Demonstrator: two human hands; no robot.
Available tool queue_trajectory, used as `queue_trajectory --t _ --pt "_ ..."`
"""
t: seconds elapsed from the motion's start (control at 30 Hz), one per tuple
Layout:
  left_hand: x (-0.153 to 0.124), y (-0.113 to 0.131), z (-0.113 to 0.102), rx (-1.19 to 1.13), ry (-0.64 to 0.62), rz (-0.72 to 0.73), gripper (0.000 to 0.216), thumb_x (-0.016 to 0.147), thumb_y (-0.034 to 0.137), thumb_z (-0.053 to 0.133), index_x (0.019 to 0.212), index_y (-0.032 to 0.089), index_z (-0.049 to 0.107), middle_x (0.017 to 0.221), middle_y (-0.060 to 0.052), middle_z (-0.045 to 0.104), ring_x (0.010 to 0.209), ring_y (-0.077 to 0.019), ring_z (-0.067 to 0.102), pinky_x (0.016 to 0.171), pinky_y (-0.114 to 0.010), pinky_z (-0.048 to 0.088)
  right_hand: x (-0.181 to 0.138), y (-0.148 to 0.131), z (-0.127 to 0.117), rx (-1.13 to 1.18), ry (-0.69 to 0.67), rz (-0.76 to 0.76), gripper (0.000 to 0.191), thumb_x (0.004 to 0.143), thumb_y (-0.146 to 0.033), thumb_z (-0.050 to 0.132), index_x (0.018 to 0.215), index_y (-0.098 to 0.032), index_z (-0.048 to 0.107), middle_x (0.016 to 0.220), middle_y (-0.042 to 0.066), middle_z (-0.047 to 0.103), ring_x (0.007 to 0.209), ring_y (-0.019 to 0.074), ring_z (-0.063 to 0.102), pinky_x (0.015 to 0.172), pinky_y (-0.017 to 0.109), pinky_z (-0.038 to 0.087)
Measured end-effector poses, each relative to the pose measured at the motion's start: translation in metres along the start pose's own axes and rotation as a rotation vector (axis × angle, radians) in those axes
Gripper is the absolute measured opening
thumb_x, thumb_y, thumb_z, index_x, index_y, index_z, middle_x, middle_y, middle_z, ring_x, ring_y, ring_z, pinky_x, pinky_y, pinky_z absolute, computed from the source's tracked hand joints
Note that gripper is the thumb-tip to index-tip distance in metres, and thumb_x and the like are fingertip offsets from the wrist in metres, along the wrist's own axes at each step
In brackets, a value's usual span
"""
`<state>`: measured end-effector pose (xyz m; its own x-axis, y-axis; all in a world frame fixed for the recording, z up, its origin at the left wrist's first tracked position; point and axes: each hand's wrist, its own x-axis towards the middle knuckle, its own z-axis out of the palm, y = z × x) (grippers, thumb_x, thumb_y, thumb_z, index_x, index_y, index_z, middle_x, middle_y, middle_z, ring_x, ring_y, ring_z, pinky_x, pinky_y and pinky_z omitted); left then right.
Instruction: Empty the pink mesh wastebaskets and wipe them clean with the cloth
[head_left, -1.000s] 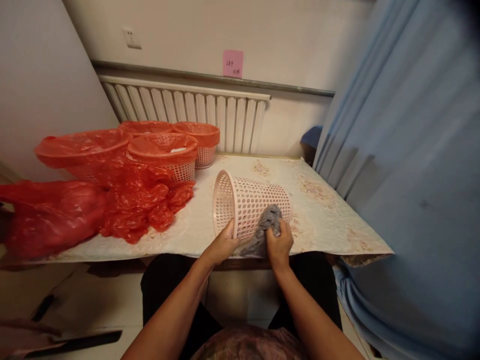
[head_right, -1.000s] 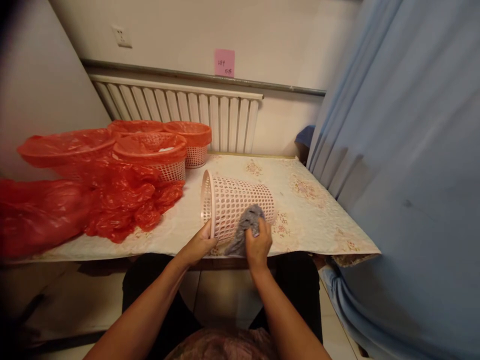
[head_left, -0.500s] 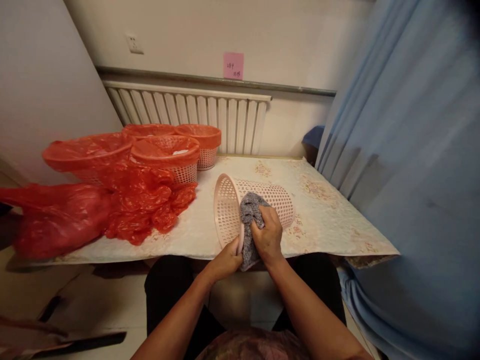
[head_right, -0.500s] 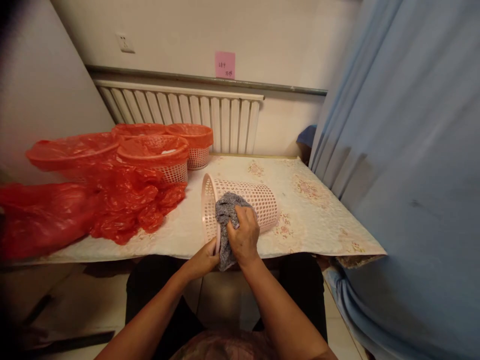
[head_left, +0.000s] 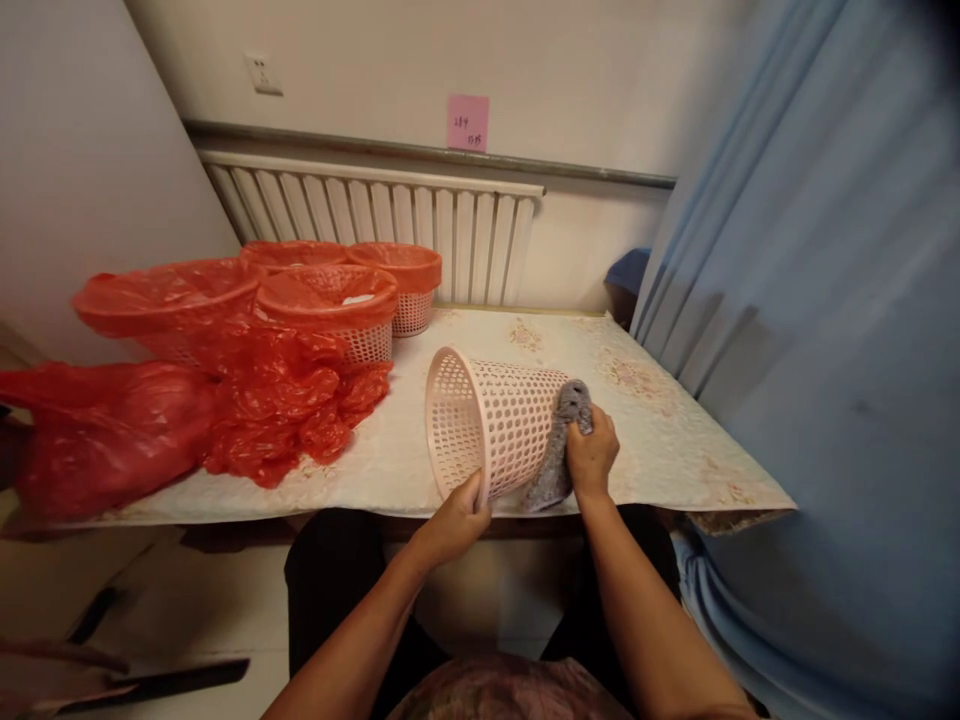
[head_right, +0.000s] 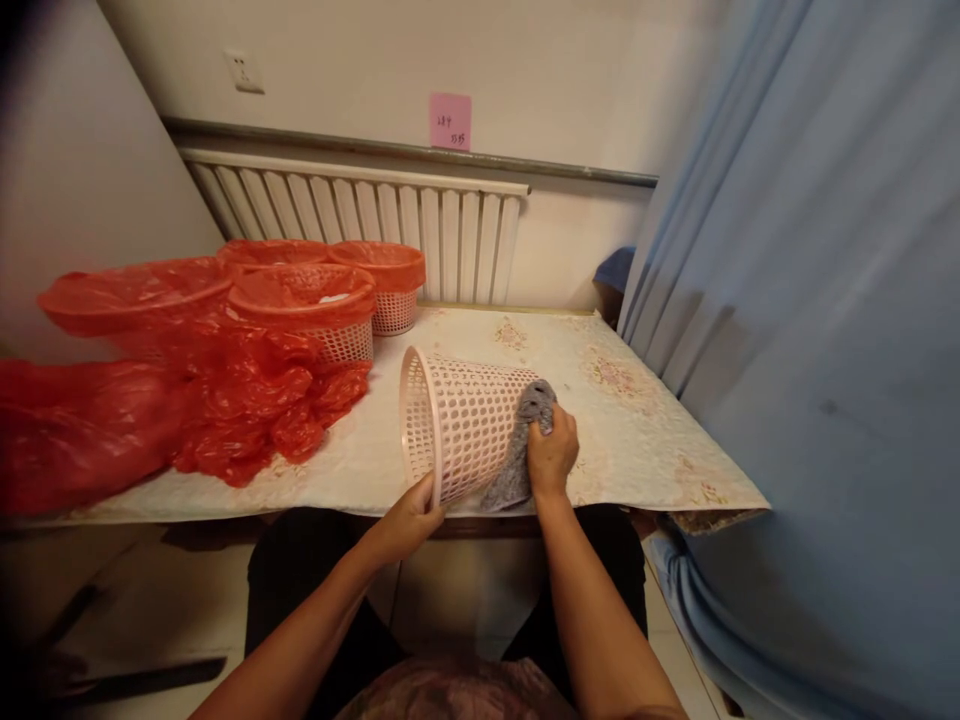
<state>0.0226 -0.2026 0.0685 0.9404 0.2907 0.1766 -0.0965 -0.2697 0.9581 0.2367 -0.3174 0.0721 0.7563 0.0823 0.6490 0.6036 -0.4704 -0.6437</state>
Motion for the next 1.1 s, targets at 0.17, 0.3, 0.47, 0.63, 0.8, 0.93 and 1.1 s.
queue_trajectory --t 0.17,0.3,0.47,0.63,0.8,0.93,1.1 --pt "0.002 0.000 0.014 0.062 -0.037 0.012 0.055 0.075 0.006 0.047 0.128 0.017 0.051 0.128 -0.007 0.060 0.120 -0.0236 0.052 0.112 -0.044 0.033 -0.014 0.016 -0.010 0.085 -0.046 0.265 0.040 0.074 -0.036 0.053 0.105 -0.015 0.067 0.096 0.012 0.070 0.090 0.0269 0.060 0.084 0.040 0.046" --pt "0.014 -0.001 0.027 0.139 -0.023 0.087 0.063 0.078 0.007 0.047 0.140 0.013 0.038 0.142 -0.014 0.049 0.132 -0.0260 0.043 0.116 -0.046 0.028 -0.036 -0.023 -0.028 0.298 -0.191 0.187 0.037 0.074 -0.033 0.055 0.104 -0.017 0.067 0.096 0.008 0.070 0.086 0.0230 0.062 0.081 0.035 0.049" --pt "0.030 -0.005 0.043 0.247 -0.109 0.173 0.049 0.083 0.007 0.042 0.131 0.013 0.049 0.125 -0.015 0.061 0.119 -0.0263 0.056 0.105 -0.043 0.042 -0.042 -0.062 -0.042 0.267 -0.203 -0.205 0.044 0.073 -0.029 0.060 0.115 -0.016 0.060 0.112 0.012 0.063 0.106 0.0264 0.057 0.095 0.044 0.046" --pt "0.033 -0.007 0.051 0.289 -0.165 0.249 0.048 0.082 0.011 0.048 0.130 0.016 0.051 0.128 -0.014 0.059 0.120 -0.0281 0.054 0.103 -0.043 0.043 -0.049 -0.062 -0.039 0.059 -0.147 -0.300 0.054 0.072 -0.024 0.061 0.125 -0.017 0.052 0.112 0.013 0.058 0.109 0.0293 0.053 0.094 0.050 0.047" --pt "0.039 -0.015 0.025 0.330 0.140 0.091 0.044 0.081 0.018 0.056 0.125 0.021 0.053 0.105 -0.007 0.064 0.092 -0.0204 0.061 0.089 -0.037 0.050 -0.047 -0.046 -0.038 0.034 -0.139 -0.309 0.039 0.072 -0.022 0.059 0.111 -0.018 0.057 0.097 0.009 0.059 0.097 0.0273 0.057 0.086 0.047 0.051" --pt "0.048 -0.023 -0.033 0.409 0.696 0.057 0.050 0.084 0.024 0.055 0.133 0.017 0.045 0.112 -0.011 0.057 0.098 -0.0210 0.058 0.089 -0.038 0.050 -0.037 -0.028 -0.042 0.088 -0.178 -0.305 0.031 0.073 -0.024 0.059 0.104 -0.018 0.059 0.097 0.009 0.060 0.097 0.0261 0.057 0.086 0.045 0.051" --pt "0.061 -0.035 -0.099 0.581 0.749 -0.014 0.068 0.080 0.021 0.059 0.142 0.011 0.032 0.147 -0.021 0.035 0.138 -0.0310 0.034 0.114 -0.047 0.029 -0.027 -0.005 -0.045 0.146 -0.201 -0.294 0.035 0.073 -0.026 0.062 0.107 -0.018 0.061 0.102 0.009 0.062 0.101 0.0250 0.059 0.091 0.043 0.050"
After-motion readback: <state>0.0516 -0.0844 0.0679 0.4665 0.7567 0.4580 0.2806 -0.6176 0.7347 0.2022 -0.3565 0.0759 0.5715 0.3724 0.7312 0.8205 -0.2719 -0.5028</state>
